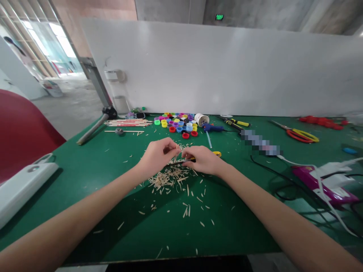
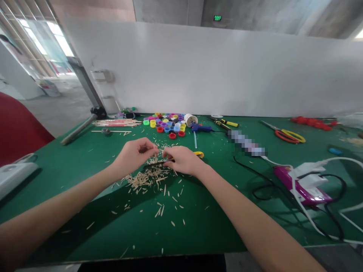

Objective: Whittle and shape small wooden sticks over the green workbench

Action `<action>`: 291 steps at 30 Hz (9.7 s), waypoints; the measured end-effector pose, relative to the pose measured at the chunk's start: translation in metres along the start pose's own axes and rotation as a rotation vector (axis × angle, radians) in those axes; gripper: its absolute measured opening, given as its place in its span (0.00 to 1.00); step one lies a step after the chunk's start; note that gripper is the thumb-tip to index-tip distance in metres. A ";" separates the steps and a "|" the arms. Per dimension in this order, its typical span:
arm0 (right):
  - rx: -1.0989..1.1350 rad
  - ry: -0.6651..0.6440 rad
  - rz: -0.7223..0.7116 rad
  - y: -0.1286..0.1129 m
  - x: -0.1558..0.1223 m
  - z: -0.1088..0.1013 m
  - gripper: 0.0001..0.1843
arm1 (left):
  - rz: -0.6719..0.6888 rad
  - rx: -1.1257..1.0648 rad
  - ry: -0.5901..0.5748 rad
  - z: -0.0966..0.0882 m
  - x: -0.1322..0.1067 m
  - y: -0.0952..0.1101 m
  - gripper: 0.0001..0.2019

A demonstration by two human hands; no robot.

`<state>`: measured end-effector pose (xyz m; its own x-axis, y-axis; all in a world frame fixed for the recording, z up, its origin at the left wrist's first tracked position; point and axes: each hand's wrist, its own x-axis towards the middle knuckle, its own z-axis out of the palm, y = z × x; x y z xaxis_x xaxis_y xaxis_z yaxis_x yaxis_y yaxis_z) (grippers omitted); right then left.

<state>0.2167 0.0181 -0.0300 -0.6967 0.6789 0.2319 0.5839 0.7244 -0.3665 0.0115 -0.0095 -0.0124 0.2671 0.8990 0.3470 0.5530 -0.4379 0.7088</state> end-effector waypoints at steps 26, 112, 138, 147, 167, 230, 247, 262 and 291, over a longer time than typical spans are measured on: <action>0.001 0.008 -0.014 0.001 0.003 -0.001 0.07 | 0.007 0.031 0.019 0.001 -0.002 0.004 0.08; -0.095 0.080 -0.044 0.001 -0.005 0.004 0.07 | -0.043 0.012 0.078 0.000 0.001 0.001 0.13; 0.004 0.026 -0.005 0.004 0.007 -0.003 0.06 | -0.080 0.016 0.146 0.004 0.000 0.002 0.13; -0.021 -0.045 0.001 0.002 0.005 -0.003 0.07 | -0.029 0.011 0.164 0.008 -0.002 0.004 0.12; -0.080 0.147 -0.063 -0.004 -0.010 -0.001 0.06 | -0.053 0.027 0.159 0.006 -0.001 0.002 0.12; -0.077 0.093 -0.038 -0.002 -0.011 -0.001 0.06 | 0.005 0.022 0.146 0.008 -0.005 0.005 0.09; -0.066 0.111 -0.051 -0.004 -0.013 0.001 0.05 | -0.030 -0.087 0.185 0.002 -0.002 0.005 0.09; -0.057 0.045 -0.021 -0.006 -0.008 0.003 0.05 | 0.055 -0.128 0.252 -0.002 -0.005 0.015 0.09; -0.036 0.244 -0.123 -0.006 -0.013 0.004 0.06 | -0.041 -0.073 0.161 0.004 0.001 -0.002 0.08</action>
<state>0.2206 0.0047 -0.0344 -0.6445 0.5913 0.4848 0.5190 0.8039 -0.2905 0.0135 -0.0077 -0.0161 0.1125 0.9068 0.4063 0.5005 -0.4050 0.7652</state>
